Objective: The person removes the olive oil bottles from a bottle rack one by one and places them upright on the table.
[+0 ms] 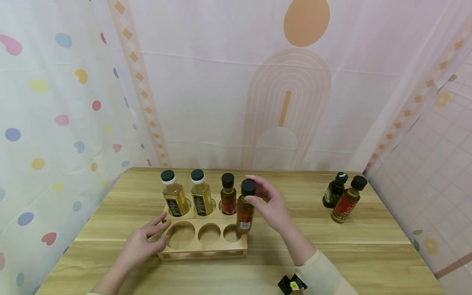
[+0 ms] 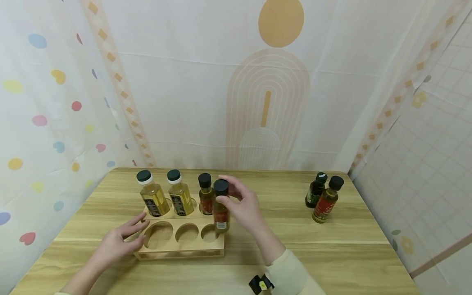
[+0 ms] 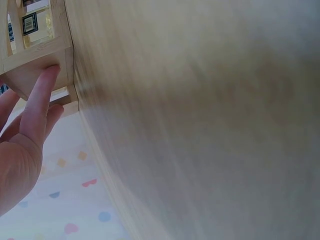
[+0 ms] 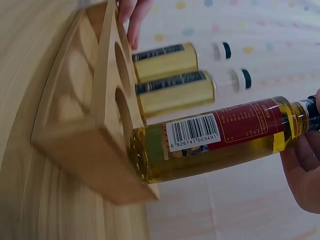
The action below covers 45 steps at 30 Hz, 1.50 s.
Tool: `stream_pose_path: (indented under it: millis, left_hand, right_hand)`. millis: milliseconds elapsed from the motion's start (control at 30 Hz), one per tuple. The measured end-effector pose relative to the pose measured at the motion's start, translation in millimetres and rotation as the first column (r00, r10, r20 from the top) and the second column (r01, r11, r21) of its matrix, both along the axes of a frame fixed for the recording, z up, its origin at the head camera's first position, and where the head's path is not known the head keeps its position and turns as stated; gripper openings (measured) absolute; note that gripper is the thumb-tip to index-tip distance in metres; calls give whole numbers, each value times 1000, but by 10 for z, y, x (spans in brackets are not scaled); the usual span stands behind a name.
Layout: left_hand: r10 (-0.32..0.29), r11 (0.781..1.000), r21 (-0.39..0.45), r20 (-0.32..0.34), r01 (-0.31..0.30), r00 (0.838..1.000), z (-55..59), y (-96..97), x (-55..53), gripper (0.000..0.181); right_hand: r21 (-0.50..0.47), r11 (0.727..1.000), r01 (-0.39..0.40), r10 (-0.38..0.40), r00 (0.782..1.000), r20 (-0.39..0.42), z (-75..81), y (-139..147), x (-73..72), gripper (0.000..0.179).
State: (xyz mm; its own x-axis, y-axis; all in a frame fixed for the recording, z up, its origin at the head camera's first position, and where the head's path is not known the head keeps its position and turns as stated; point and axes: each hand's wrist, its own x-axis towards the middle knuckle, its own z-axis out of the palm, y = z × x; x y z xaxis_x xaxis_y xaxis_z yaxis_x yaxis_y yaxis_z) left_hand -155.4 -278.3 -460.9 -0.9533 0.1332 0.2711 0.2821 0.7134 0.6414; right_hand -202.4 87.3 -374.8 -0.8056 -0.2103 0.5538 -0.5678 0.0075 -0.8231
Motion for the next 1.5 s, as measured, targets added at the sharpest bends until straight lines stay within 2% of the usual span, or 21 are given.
stream_pose_path:
  millis: [167, 400, 533, 767, 1000, 1100, 1233, 1500]
  left_hand:
    - [2, 1000, -12, 7, -2, 1000, -3, -11, -3, 40]
    - [-5, 1000, 7, -3, 5, 1000, -20, -19, -2, 40]
    - [-11, 1000, 16, -5, 11, 1000, -16, -10, 2, 41]
    - [1, 1000, -2, 10, -1, 1000, 9, 2, -1, 41]
    - [-4, 1000, 8, 16, 4, 1000, 1, -6, -3, 42]
    - [-7, 1000, 11, 5, 7, 1000, -9, -12, -2, 42]
    - [-6, 1000, 2, 4, 6, 1000, -11, -15, 1, 42]
    - [-7, 1000, -11, 23, 7, 1000, 7, -9, 7, 43]
  right_hand:
    - [8, 999, 46, -46, 999, -22, -55, 293, -44, 48]
    - [43, 986, 162, -164, 985, 53, -129, 691, -13, 46]
    - [73, 966, 247, -253, 964, 81, -190, 910, 35, 45]
    - [116, 915, 387, -392, 919, 31, -274, 1278, 95, 44]
    - [101, 881, 463, -469, 882, 42, -306, 1599, 139, 44]
    - [118, 857, 502, -511, 858, 58, -296, 1706, 173, 45]
    - [132, 812, 568, -580, 811, 75, -278, 1822, 206, 46]
    - [79, 747, 660, -663, 729, 169, -276, 2042, 219, 48]
